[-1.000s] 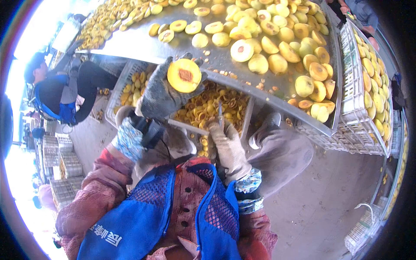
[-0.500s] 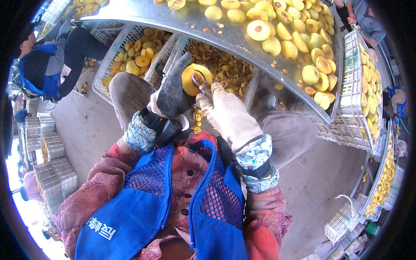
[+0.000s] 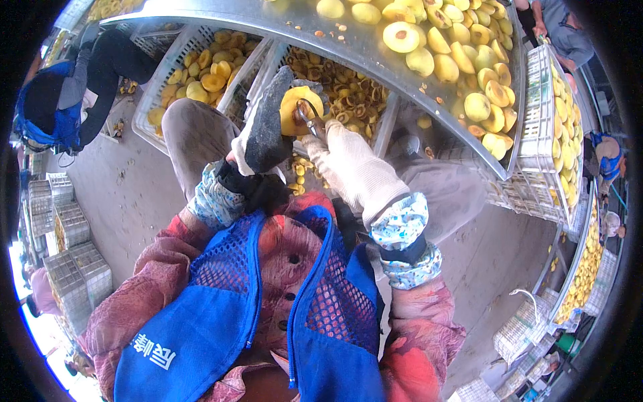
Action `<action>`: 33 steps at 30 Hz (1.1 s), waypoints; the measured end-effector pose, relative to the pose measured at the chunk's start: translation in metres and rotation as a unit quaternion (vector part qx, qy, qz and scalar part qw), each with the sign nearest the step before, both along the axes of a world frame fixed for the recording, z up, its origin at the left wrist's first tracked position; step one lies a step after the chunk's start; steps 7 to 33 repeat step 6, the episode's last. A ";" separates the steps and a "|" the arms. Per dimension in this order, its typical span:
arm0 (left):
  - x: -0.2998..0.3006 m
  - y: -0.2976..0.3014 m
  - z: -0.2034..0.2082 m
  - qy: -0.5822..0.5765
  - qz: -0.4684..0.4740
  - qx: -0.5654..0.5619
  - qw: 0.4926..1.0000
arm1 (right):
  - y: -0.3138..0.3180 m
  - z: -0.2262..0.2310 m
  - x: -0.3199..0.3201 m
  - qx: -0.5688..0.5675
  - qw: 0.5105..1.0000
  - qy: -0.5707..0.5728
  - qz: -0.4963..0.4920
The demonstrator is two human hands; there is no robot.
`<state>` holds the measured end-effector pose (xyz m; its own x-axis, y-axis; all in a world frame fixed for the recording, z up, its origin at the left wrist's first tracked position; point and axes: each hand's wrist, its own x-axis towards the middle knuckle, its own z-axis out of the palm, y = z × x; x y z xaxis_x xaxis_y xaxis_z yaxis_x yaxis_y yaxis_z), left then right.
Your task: The recorder uses a handheld coring tool to remove the pits from peach halves on a processing table.
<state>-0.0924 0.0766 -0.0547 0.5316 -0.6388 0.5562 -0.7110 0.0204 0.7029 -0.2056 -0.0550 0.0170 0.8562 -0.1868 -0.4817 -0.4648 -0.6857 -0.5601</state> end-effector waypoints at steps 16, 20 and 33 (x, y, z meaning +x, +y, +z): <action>0.010 0.013 -0.019 0.114 -0.089 0.045 0.988 | -0.002 0.023 0.009 0.062 0.984 0.159 0.051; 0.010 0.013 -0.019 0.114 -0.089 0.045 0.988 | -0.002 0.023 0.009 0.062 0.984 0.159 0.051; 0.010 0.013 -0.019 0.114 -0.089 0.045 0.988 | -0.002 0.023 0.009 0.062 0.984 0.159 0.051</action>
